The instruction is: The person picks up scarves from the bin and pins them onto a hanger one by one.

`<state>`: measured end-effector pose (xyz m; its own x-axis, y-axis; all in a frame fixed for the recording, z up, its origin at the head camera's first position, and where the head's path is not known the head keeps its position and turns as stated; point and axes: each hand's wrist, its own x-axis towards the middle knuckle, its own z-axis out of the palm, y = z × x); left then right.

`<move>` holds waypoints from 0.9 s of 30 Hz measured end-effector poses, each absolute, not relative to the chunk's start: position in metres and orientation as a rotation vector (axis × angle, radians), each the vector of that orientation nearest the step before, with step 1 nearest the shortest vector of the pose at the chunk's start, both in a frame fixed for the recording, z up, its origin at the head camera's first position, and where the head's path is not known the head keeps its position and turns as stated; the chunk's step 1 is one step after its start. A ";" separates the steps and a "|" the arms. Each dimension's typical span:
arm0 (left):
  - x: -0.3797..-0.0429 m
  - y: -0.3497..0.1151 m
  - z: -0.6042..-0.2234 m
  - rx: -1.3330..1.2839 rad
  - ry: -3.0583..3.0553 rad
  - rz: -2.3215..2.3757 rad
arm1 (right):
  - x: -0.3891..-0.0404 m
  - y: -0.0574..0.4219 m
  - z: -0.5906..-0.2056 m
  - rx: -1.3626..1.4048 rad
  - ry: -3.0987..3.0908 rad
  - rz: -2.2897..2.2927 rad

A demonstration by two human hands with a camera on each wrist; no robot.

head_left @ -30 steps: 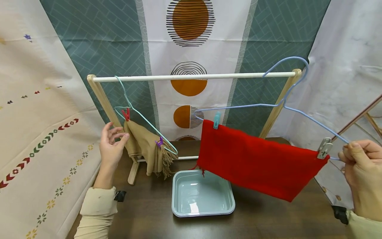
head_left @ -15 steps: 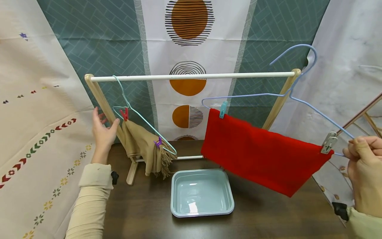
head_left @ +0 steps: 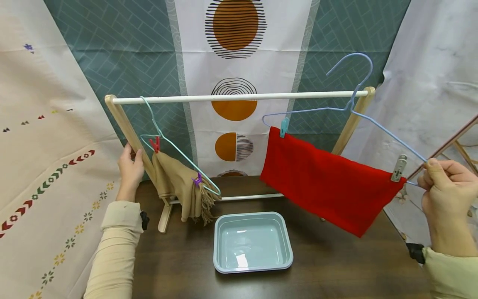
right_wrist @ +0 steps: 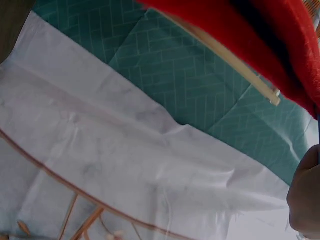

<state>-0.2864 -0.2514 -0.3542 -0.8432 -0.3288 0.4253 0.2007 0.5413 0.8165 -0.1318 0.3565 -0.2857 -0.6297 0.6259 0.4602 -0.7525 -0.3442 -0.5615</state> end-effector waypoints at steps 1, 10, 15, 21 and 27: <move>-0.287 -0.252 -0.354 0.103 -2.233 -1.282 | -0.134 0.354 -0.286 0.175 -0.994 2.023; -0.289 -0.253 -0.356 0.109 -2.217 -1.269 | -0.152 0.337 -0.292 -0.057 -1.049 2.083; -0.289 -0.253 -0.357 0.113 -2.217 -1.245 | -0.162 0.328 -0.302 -0.134 -1.092 2.101; -0.290 -0.253 -0.358 0.122 -2.215 -1.248 | -0.169 0.324 -0.316 -0.202 -1.128 2.118; -0.289 -0.253 -0.357 0.130 -2.216 -1.258 | -0.175 0.319 -0.332 -0.213 -1.152 2.115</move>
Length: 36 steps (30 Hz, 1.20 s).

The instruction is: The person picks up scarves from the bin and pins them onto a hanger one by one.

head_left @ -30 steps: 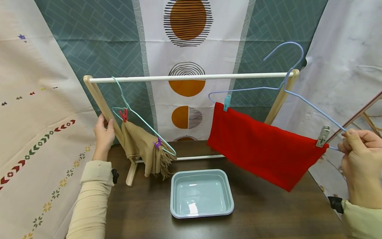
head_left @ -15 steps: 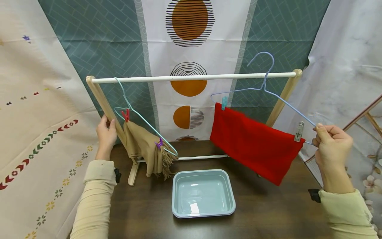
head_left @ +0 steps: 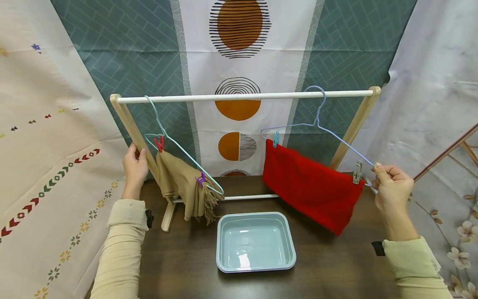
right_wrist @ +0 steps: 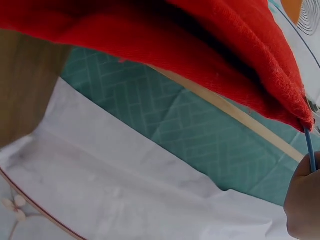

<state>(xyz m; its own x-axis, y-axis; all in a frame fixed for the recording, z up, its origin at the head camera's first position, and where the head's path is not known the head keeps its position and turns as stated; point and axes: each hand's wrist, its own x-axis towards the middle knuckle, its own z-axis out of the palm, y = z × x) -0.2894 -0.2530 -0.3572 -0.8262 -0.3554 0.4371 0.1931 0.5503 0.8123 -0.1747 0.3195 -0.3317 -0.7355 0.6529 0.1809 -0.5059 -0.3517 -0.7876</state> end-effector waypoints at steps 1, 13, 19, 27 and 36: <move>-0.289 -0.253 -0.357 0.134 -2.215 -1.259 | -0.175 0.319 -0.334 -0.212 -1.157 2.111; -0.289 -0.254 -0.358 0.140 -2.207 -1.251 | -0.178 0.322 -0.352 -0.244 -1.313 2.036; -0.289 -0.254 -0.357 0.141 -2.227 -1.231 | -0.177 0.328 -0.360 -0.251 -1.472 1.857; -0.290 -0.252 -0.357 0.138 -2.218 -1.201 | -0.170 0.333 -0.368 -0.108 -1.544 1.773; -0.289 -0.252 -0.356 0.139 -2.211 -1.240 | -0.146 0.329 -0.375 -0.088 -1.881 1.588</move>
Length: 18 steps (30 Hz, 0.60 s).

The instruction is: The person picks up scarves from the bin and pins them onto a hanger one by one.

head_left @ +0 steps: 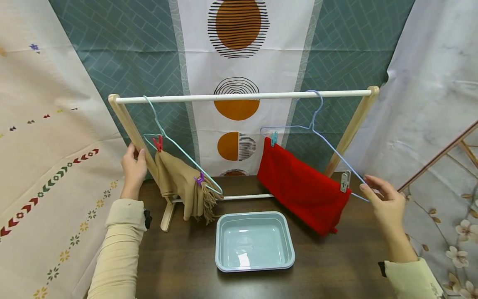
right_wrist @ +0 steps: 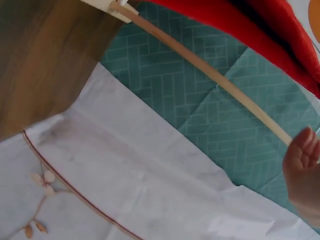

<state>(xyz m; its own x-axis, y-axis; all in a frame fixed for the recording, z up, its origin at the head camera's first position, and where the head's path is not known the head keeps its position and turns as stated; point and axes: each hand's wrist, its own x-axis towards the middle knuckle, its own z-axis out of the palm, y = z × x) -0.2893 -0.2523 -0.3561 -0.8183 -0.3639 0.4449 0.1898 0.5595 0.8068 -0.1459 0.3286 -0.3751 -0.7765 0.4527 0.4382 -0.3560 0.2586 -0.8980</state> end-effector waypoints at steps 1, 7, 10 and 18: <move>-0.289 -0.253 -0.356 0.142 -2.211 -1.242 | -0.144 0.329 -0.377 -0.075 -1.923 1.578; -0.288 -0.257 -0.357 0.143 -2.214 -1.215 | -0.137 0.338 -0.399 0.219 -1.808 1.899; -0.285 -0.257 -0.359 0.123 -2.214 -1.201 | -0.135 0.347 -0.415 0.293 -1.873 1.923; -0.257 -0.255 -0.379 -0.002 -2.266 -1.279 | -0.118 0.364 -0.449 0.148 -2.297 1.544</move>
<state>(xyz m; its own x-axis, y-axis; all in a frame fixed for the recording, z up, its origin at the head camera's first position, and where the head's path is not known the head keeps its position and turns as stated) -0.2570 -0.2553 -0.3789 -0.8580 -0.2512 0.4480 0.2535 0.5515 0.7947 -0.1183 0.3644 -0.4493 -0.9268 0.1162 0.3571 -0.2868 0.3949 -0.8728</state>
